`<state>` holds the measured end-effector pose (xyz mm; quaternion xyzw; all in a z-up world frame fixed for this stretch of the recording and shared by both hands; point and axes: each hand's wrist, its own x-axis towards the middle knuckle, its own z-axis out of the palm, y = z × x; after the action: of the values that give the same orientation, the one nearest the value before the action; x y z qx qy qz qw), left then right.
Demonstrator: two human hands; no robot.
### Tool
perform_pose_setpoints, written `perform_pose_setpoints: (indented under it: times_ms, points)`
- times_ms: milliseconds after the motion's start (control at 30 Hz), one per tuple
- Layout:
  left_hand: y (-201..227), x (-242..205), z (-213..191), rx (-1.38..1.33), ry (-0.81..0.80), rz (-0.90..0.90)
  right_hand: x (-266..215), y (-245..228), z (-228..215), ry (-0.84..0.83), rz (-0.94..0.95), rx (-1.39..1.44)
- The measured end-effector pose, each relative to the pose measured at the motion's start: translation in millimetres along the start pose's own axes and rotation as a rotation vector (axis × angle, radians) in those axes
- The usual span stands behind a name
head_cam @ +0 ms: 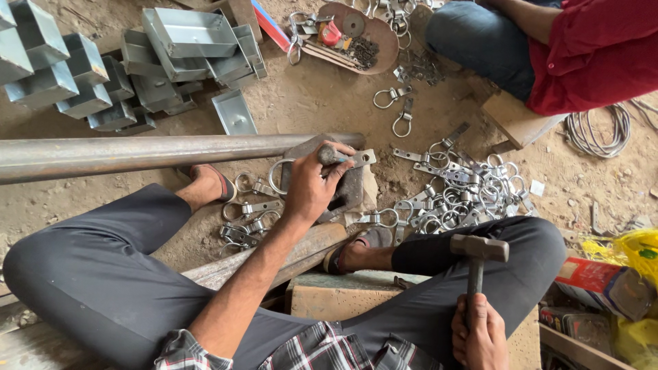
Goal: The person sits on the ground and repeatedly hammers a metal part placed on a stone anvil. They hold the part with their left hand and strike it with a hammer in their right hand. Another person in the background is also working with similar metal parts.
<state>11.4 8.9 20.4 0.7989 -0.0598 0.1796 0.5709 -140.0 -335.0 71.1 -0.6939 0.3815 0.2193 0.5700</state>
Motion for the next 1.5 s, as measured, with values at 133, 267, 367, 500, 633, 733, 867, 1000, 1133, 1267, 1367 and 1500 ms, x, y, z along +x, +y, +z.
perform_pose_setpoints:
  times_ms: [133,267,367,500,633,733,867,1000,1133,1267,1367,1500]
  points:
    - [-6,3,0,0.106,-0.072,-0.097,-5,-4,2,-0.023,0.000,-0.009]
    - [-1,4,4,0.230,-0.106,-0.118,-11,-12,3,-0.039,-0.004,-0.037]
    - [3,9,5,0.305,-0.162,-0.185,-14,-15,7,-0.014,0.011,-0.040]
    - [1,21,5,0.336,-0.141,-0.060,-21,-14,8,-0.009,-0.021,-0.050]
    - [-1,32,6,0.326,-0.169,-0.048,-22,-19,10,-0.001,-0.041,-0.098]
    - [0,34,7,0.272,-0.184,-0.024,-27,-17,11,-0.002,-0.062,-0.113]
    - [0,36,3,0.219,-0.185,-0.007,-28,-15,12,0.021,-0.073,-0.143]
    - [-1,34,-1,0.182,-0.200,-0.047,-31,-16,14,0.033,-0.039,-0.129]
    - [1,33,3,0.211,-0.187,-0.073,-37,-27,29,0.015,-0.169,-0.195]
    - [8,33,3,0.256,-0.148,-0.050,-45,-50,54,0.047,-0.713,-0.289]
    - [10,35,5,0.253,-0.177,-0.076,-55,-73,52,0.307,-1.185,-0.356]
    - [10,37,6,0.247,-0.202,-0.102,-53,-117,58,-0.126,-1.484,0.407]
